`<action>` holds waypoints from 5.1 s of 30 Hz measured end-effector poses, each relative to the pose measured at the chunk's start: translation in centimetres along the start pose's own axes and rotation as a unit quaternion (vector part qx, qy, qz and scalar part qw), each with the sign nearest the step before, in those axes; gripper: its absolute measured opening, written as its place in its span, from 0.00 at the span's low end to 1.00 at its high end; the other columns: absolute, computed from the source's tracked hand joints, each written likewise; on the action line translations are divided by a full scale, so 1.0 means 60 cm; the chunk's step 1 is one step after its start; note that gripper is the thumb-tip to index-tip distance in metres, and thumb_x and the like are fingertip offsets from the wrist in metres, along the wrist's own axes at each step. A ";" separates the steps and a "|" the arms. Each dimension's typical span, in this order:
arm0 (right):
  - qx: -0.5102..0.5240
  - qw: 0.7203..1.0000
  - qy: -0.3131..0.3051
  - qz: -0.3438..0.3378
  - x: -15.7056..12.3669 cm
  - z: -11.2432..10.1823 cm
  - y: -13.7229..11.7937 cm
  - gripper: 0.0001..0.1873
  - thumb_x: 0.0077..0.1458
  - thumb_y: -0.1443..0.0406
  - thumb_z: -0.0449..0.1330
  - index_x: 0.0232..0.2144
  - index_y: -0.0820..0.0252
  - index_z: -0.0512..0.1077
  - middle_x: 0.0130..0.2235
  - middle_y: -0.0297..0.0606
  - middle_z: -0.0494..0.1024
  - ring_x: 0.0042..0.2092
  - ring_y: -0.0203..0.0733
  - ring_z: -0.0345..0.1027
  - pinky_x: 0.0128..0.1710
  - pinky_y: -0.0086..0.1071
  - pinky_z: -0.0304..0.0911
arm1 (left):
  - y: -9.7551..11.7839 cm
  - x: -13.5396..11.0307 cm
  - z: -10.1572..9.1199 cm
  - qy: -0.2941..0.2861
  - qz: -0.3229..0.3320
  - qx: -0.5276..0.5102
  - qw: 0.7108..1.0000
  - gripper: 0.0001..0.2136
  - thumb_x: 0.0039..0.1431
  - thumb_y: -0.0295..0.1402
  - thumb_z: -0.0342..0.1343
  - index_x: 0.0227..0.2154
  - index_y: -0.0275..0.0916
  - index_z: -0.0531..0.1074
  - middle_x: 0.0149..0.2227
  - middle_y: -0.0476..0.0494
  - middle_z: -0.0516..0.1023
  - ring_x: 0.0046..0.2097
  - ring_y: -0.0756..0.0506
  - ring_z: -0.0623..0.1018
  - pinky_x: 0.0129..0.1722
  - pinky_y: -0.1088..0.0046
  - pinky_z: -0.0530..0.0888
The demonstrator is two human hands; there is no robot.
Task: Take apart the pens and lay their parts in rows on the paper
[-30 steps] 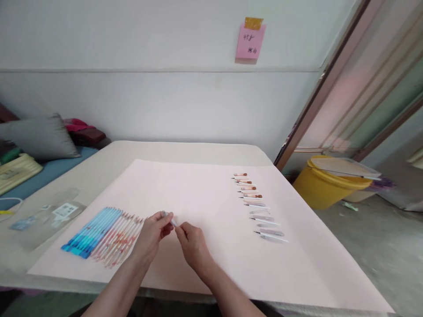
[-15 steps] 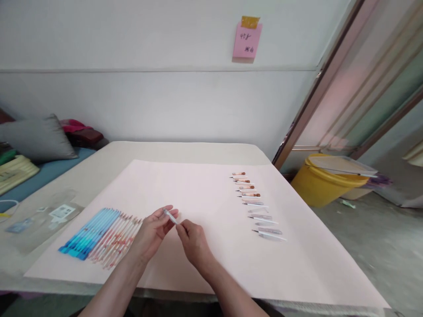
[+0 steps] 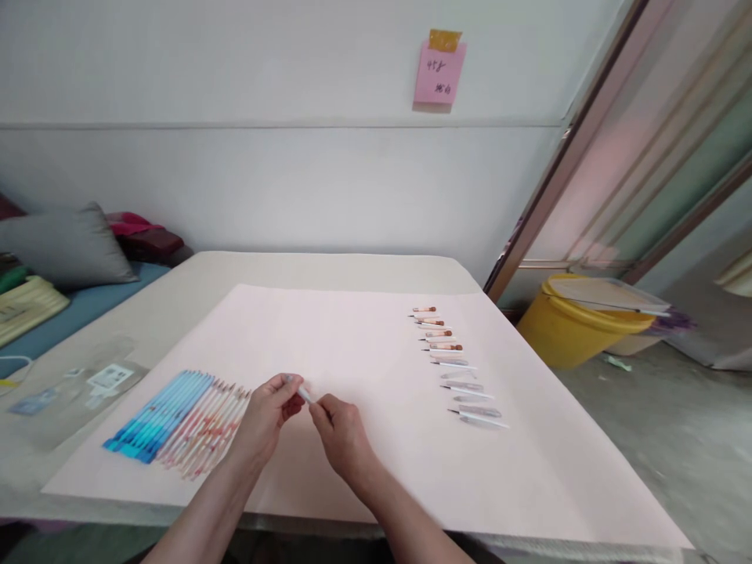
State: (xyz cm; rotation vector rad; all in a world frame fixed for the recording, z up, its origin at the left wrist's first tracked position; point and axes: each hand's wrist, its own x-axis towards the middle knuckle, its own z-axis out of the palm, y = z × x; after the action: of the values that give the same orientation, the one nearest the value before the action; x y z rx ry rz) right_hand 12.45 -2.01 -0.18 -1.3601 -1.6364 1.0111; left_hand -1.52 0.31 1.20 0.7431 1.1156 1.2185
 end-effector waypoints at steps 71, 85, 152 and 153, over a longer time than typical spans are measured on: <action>-0.057 0.997 0.054 0.011 0.007 -0.016 0.002 0.18 0.56 0.56 0.51 0.18 0.58 0.62 0.18 0.27 0.57 0.22 0.32 0.50 0.23 0.27 0.45 | -0.015 -0.004 0.008 -0.019 -0.103 -0.155 0.982 0.04 0.48 0.27 0.60 0.27 0.35 0.70 0.30 0.44 0.76 0.32 0.53 0.76 0.32 0.80 0.74; -0.237 0.969 0.045 -0.047 0.004 -0.011 0.017 0.17 0.59 0.56 0.49 0.23 0.56 0.69 0.19 0.32 0.68 0.21 0.33 0.53 0.23 0.30 0.40 | -0.028 -0.009 0.012 -0.054 -0.129 -0.146 0.979 0.05 0.47 0.27 0.60 0.28 0.36 0.70 0.31 0.47 0.75 0.33 0.53 0.75 0.34 0.77 0.72; 0.310 0.930 0.102 0.169 0.012 -0.044 0.049 0.18 0.31 0.71 0.64 0.32 0.62 0.78 0.27 0.36 0.78 0.27 0.37 0.67 0.35 0.36 0.65 | -0.053 -0.015 0.025 0.030 -0.147 -0.073 0.986 0.10 0.43 0.32 0.64 0.28 0.35 0.72 0.30 0.46 0.74 0.28 0.54 0.73 0.25 0.81 0.70; 0.291 0.936 0.106 0.169 0.006 -0.062 0.054 0.18 0.31 0.72 0.64 0.32 0.62 0.78 0.27 0.35 0.78 0.28 0.38 0.67 0.35 0.35 0.65 | -0.052 -0.014 0.022 0.028 -0.147 -0.071 0.986 0.10 0.43 0.33 0.64 0.29 0.35 0.72 0.30 0.45 0.75 0.28 0.54 0.73 0.25 0.81 0.70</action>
State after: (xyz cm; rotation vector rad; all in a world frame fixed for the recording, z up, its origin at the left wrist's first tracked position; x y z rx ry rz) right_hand 17.06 -0.87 -1.67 -1.2919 -0.8518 1.3609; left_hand 0.82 -1.04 -0.99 0.4202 1.1258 1.0590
